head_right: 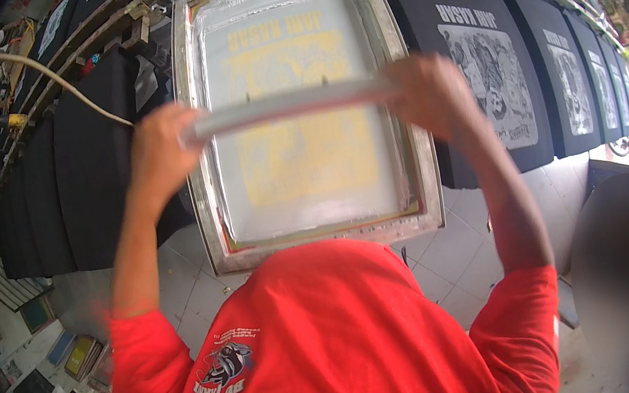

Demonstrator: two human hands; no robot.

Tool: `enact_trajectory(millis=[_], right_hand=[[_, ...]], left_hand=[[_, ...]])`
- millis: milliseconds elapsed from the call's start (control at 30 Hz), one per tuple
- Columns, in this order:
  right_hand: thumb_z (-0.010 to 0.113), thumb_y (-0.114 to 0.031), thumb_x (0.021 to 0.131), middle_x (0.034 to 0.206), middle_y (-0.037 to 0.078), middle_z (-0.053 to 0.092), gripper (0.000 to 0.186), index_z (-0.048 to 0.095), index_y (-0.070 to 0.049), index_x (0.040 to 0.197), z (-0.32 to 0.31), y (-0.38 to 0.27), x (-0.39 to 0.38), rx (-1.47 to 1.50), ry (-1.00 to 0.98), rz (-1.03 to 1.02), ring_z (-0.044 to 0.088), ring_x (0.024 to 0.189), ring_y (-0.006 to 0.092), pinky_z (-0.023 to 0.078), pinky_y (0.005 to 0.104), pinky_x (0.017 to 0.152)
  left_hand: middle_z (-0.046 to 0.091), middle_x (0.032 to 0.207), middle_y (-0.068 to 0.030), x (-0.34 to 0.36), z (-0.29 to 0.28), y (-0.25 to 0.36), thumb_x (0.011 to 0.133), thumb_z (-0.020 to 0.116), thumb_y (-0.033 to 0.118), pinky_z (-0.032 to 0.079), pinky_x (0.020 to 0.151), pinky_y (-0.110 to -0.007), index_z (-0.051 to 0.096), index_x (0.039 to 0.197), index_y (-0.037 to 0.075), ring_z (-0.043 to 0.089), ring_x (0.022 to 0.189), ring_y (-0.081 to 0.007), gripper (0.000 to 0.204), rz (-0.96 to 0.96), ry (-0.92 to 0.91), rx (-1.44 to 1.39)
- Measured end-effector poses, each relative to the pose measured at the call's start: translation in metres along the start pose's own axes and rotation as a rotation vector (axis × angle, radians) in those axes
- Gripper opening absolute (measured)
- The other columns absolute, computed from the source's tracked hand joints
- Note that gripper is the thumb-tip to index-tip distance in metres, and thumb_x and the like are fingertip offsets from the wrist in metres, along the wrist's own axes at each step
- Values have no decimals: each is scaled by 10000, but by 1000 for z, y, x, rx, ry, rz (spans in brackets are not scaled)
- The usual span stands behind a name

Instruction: The person performs screen printing on black t-shirts using a squeegee to pull ink across a screen frame. They repeatedly align the screen, apply ink, and pull the squeegee to transfer the design onto each shirt.

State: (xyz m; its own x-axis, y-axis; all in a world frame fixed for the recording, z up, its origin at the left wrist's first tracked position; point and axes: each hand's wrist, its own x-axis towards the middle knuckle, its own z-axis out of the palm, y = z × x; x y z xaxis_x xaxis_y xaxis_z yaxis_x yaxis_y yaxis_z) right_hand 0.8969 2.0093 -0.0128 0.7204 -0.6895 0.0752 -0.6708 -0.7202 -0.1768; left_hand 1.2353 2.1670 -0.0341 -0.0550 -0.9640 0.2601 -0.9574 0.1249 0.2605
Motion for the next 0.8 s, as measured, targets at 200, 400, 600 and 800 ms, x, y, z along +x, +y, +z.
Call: enact_trajectory(millis=[200,400,600,800], right_hand=[[658,7,637,993,87,702,307,684,-76,932,64,-47,-163,131,71,-32,681,929,268,574,378,762],[656,-27,673,974,74,709,232,678,-59,901,92,-59,-196,100,84,-42,685,973,263,576,355,753],[684,-95,669,985,57,704,250,682,-53,915,96,-54,-201,81,41,-105,684,988,258,572,348,734],[696,-122,660,1001,52,702,281,688,-70,937,85,-50,-188,144,-77,-75,676,1010,256,568,348,745]], left_hand=[[674,950,-81,-150,41,76,614,707,3,542,772,-384,704,976,74,641,920,-276,369,-70,-68,-134],[678,900,-78,-195,73,96,617,684,-4,544,756,-376,700,942,60,654,871,-275,332,-130,-71,-175],[700,885,-90,-197,76,92,677,639,20,561,713,-353,714,936,41,673,791,-259,271,-21,-19,-122],[702,867,-88,-187,70,87,706,634,31,563,718,-358,713,929,39,676,792,-259,237,-65,-103,-165]])
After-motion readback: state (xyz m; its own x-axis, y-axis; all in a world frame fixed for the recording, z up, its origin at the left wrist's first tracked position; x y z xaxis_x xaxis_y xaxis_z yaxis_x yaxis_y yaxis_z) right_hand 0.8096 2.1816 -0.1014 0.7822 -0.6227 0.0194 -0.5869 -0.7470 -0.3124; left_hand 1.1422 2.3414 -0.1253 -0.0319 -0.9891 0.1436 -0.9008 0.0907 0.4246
